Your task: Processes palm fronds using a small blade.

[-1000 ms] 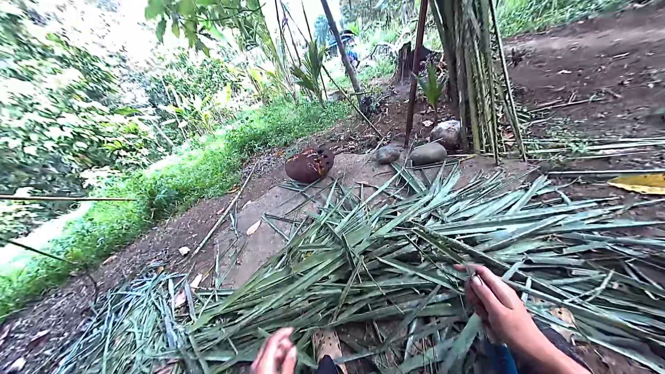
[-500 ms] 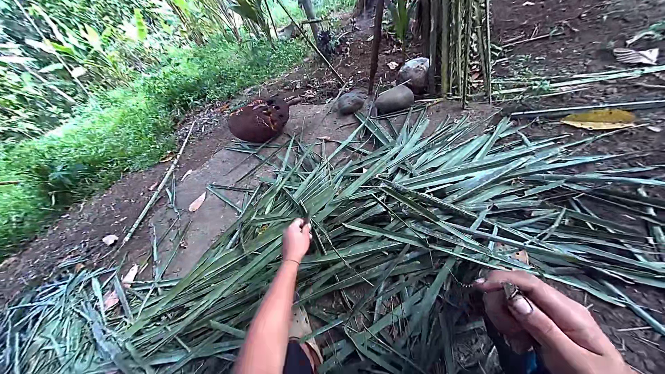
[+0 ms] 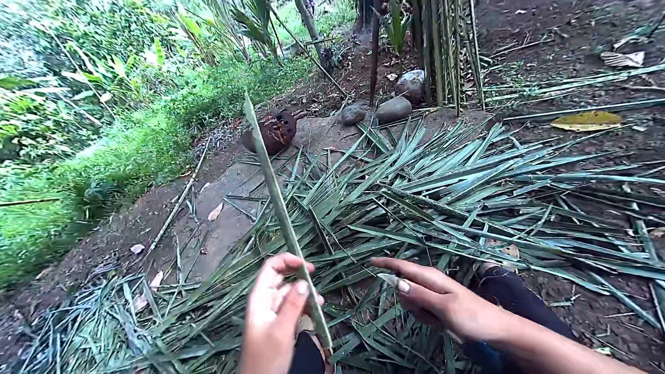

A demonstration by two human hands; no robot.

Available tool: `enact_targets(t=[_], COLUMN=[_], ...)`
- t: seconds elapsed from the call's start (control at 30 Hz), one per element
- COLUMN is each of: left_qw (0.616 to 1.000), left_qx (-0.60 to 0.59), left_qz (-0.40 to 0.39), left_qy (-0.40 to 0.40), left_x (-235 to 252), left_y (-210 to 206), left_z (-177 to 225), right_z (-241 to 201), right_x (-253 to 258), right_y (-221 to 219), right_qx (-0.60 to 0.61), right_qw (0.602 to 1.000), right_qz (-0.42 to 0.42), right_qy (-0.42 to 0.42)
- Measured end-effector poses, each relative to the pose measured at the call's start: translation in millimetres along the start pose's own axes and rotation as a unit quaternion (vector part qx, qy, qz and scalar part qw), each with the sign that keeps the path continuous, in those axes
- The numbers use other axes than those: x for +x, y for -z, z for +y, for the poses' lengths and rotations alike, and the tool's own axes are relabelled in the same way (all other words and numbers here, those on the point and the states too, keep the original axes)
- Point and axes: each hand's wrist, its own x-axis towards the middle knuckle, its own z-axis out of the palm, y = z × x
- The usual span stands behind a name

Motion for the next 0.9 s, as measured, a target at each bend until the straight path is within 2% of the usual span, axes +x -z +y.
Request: enact_targets(t=[0.07, 0.13, 0.2, 0.27, 0.3, 0.37, 0.43, 0.5, 0.6, 0.67, 0.77, 0.9], left_qw=[0.997, 0.984, 0.957, 0.952, 0.968, 0.995, 0.951, 0.894, 0.850, 0.847, 0.877, 0.911], left_qx=[0.072, 0.177, 0.281, 0.293, 0.244, 0.038, -0.168, -0.285, -0.352, -0.365, -0.357, -0.307], left_qz=[-0.019, -0.007, 0.029, 0.040, 0.031, -0.016, -0.052, -0.088, -0.181, -0.199, -0.120, -0.054], left_qy=[0.034, 0.006, -0.059, -0.077, -0.048, 0.095, 0.254, 0.334, 0.347, 0.331, 0.298, 0.272], left_x=[-28, -47, -57, -62, -64, -66, -64, -61, -54, -53, -56, -60], left_y=[-24, -39, -47, -47, -46, -44, -39, -31, -19, -17, -21, -26], left_z=[-24, -50, -69, -78, -80, -78, -73, -74, -81, -85, -82, -76], right_z=[-10, -6, 2, 13, 19, 29, 34, 37, 38, 39, 36, 35], right_x=[15, 25, 33, 37, 37, 37, 35, 33, 35, 35, 30, 23], right_y=[-20, -38, -51, -60, -63, -63, -61, -54, -41, -37, -37, -55], right_qx=[0.118, 0.209, 0.252, 0.280, 0.290, 0.296, 0.295, 0.268, 0.211, 0.179, 0.146, 0.178], right_qw=[0.988, 0.969, 0.958, 0.951, 0.950, 0.951, 0.951, 0.958, 0.967, 0.972, 0.986, 0.973], right_qz=[-0.049, -0.052, -0.006, 0.054, 0.075, 0.090, 0.084, 0.061, -0.008, -0.028, -0.054, -0.146], right_qy=[-0.087, -0.122, -0.139, -0.116, -0.084, -0.017, 0.035, 0.087, 0.144, 0.147, 0.060, -0.031])
